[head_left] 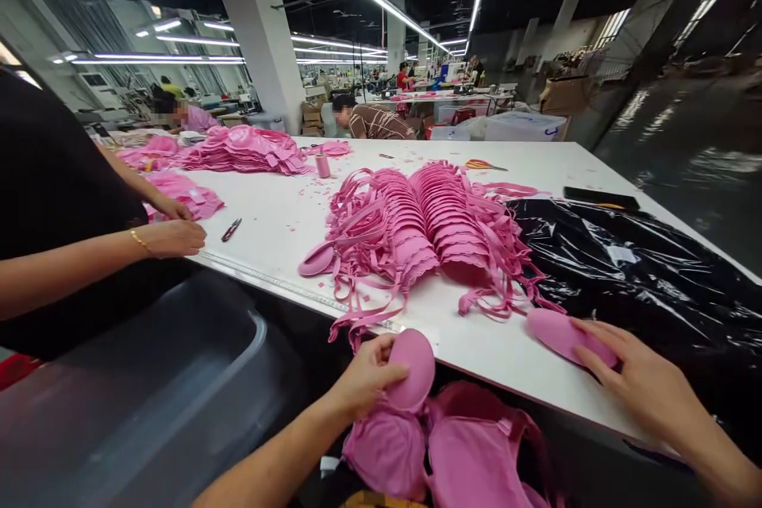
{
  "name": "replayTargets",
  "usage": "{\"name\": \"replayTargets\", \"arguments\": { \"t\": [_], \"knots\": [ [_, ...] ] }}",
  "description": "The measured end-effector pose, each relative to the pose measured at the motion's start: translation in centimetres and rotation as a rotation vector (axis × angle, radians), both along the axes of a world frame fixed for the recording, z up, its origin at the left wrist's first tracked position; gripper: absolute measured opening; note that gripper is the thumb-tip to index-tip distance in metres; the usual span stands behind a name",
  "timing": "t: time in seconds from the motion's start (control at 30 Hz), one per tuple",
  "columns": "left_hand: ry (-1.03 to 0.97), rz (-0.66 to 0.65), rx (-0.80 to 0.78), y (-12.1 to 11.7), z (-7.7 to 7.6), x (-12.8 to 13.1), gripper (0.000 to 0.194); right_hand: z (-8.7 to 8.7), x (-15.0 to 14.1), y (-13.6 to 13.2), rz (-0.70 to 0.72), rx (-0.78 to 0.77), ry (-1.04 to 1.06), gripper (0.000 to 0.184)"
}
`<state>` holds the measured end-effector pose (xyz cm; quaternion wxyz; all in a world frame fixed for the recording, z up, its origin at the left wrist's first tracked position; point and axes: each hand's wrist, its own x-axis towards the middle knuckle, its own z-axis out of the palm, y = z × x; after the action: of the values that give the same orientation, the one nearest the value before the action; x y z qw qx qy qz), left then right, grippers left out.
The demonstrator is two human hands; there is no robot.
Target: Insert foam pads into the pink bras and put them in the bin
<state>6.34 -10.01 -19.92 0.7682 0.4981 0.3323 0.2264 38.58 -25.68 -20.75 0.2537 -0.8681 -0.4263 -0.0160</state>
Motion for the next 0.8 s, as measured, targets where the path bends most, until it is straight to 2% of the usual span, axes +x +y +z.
{"name": "replayTargets", "arguments": {
  "t": [0.07, 0.1, 0.2, 0.3, 0.37, 0.43, 0.47, 0.57, 0.63, 0.7, 0.8],
  "knots": [
    [-0.011, -0.019, -0.062, -1.1, -0.5, 0.9, 0.042, -0.7, 0.2, 0.2, 0.059, 0.038, -0.067, 0.047],
    [-0.008, -0.022, -0.088, -1.6, -0.7, 1.1, 0.041, -0.5, 0.0, 0.0, 0.070, 0.075, -0.093, 0.045],
    [0.022, -0.029, -0.151, -2.7, -1.3, 1.2, 0.040, 2.2, -1.9, -1.4, 0.062, 0.227, -0.188, 0.039],
    [0.047, -0.032, -0.197, -3.4, -1.6, 1.1, 0.042, 5.5, -4.8, -3.0, -0.018, 0.407, -0.146, 0.036],
    [0.048, -0.027, -0.227, -3.8, -1.8, 1.1, 0.042, 6.3, -6.7, -4.0, -0.131, 0.518, -0.054, 0.034],
    [0.045, -0.021, -0.268, -4.2, -2.0, 1.2, 0.043, 5.3, -8.6, -4.8, -0.201, 0.569, 0.154, 0.033],
    [0.044, -0.020, -0.287, -4.4, -2.1, 1.2, 0.044, 4.2, -9.5, -5.0, -0.182, 0.554, 0.304, 0.033],
    [0.045, -0.017, -0.320, -5.0, -2.3, 1.4, 0.043, 0.2, -12.6, -4.9, 0.125, 0.369, 0.809, 0.042],
    [0.042, -0.006, -0.330, -5.3, -2.5, 1.7, 0.044, -2.3, -14.8, -4.4, 0.254, 0.279, 1.007, 0.051],
    [0.030, 0.014, -0.340, -5.6, -2.7, 2.0, 0.044, -4.0, -16.9, -3.7, 0.307, 0.245, 1.150, 0.060],
    [0.017, 0.011, -0.327, -6.2, -3.2, 2.2, 0.042, -5.3, -19.0, -3.0, 0.357, 0.302, 1.344, 0.065]
  ]
}}
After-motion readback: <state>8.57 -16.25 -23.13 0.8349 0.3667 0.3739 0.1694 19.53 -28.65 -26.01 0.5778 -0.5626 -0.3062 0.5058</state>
